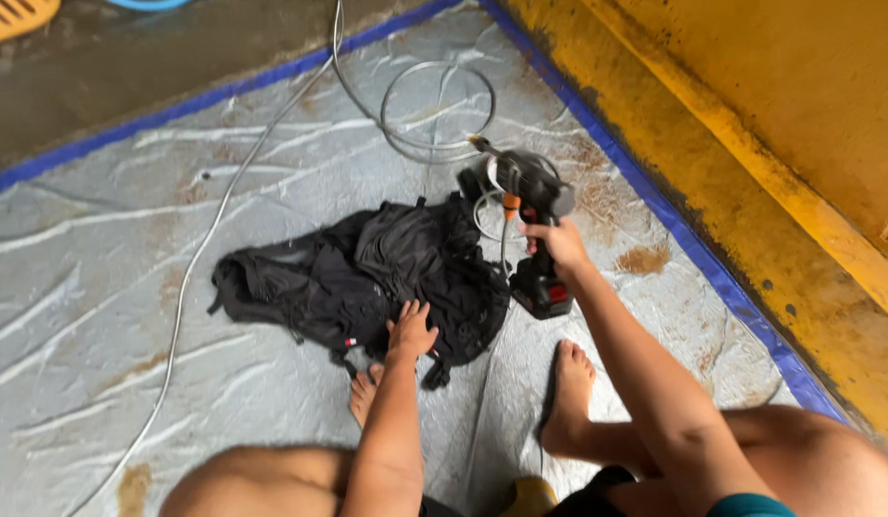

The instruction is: The person uses a handheld power tool on a black vest while sitting on a tarp-covered floor. They move the tool across different parts of the garment and adjust its position by hand.

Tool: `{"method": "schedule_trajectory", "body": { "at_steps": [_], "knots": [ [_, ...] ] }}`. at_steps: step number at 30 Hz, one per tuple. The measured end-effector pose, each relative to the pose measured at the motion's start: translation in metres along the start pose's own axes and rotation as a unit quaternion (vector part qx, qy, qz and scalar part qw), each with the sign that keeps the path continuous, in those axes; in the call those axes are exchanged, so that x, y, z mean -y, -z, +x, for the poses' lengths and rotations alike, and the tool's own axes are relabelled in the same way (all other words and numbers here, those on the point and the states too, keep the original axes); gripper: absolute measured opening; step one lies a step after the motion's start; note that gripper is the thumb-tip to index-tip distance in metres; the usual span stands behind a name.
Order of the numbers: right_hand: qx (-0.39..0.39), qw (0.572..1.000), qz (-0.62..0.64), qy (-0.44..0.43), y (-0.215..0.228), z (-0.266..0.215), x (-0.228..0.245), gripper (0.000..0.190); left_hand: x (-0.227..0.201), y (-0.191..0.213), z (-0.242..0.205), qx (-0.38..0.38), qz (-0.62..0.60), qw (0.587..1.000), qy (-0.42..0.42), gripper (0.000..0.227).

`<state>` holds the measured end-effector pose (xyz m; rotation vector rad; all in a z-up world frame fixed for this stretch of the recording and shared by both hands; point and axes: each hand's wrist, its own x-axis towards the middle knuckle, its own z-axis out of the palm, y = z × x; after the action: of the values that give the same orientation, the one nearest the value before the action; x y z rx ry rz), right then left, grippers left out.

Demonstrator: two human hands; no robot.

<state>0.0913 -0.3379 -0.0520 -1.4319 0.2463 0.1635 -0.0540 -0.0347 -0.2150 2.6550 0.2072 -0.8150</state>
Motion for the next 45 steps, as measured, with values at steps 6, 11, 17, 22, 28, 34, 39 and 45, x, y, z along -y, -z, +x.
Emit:
{"method": "schedule_trajectory", "body": {
  "at_steps": [6, 11, 17, 22, 28, 34, 39, 45],
  "knots": [
    [0.116, 0.972, -0.204, -0.015, -0.039, -0.040, 0.080, 0.025, 0.005, -0.013, 0.020, -0.040, -0.091, 0.995, 0.007, 0.068],
    [0.176, 0.907, -0.381, 0.006, -0.050, -0.053, 0.113, 0.030, -0.008, 0.043, -0.001, -0.067, -0.202, 0.976, 0.040, 0.078],
    [0.218, 0.848, -0.482, 0.038, -0.064, -0.113, 0.179, 0.049, 0.011, 0.119, 0.014, -0.169, -0.194, 0.965, 0.048, 0.082],
    [0.223, 0.804, -0.552, 0.012, -0.054, -0.132, 0.200, 0.048, 0.030, 0.124, 0.040, -0.193, -0.159, 0.964, 0.086, 0.091],
    [0.236, 0.773, -0.589, -0.011, -0.051, -0.146, 0.243, 0.050, 0.022, 0.126, 0.037, -0.139, -0.165, 0.976, 0.038, 0.102],
    [0.210, 0.795, -0.569, -0.014, -0.038, -0.159, 0.276, 0.043, 0.027, 0.116, 0.055, -0.199, -0.139, 0.970, 0.020, 0.091],
    [0.183, 0.782, -0.596, -0.019, -0.023, -0.162, 0.278, 0.046, 0.025, 0.119, 0.066, -0.157, -0.155, 0.974, 0.051, 0.093],
    [0.176, 0.776, -0.605, -0.014, -0.007, -0.158, 0.266, 0.047, 0.016, 0.145, 0.031, -0.191, -0.198, 0.958, 0.084, 0.093]
  ]
}}
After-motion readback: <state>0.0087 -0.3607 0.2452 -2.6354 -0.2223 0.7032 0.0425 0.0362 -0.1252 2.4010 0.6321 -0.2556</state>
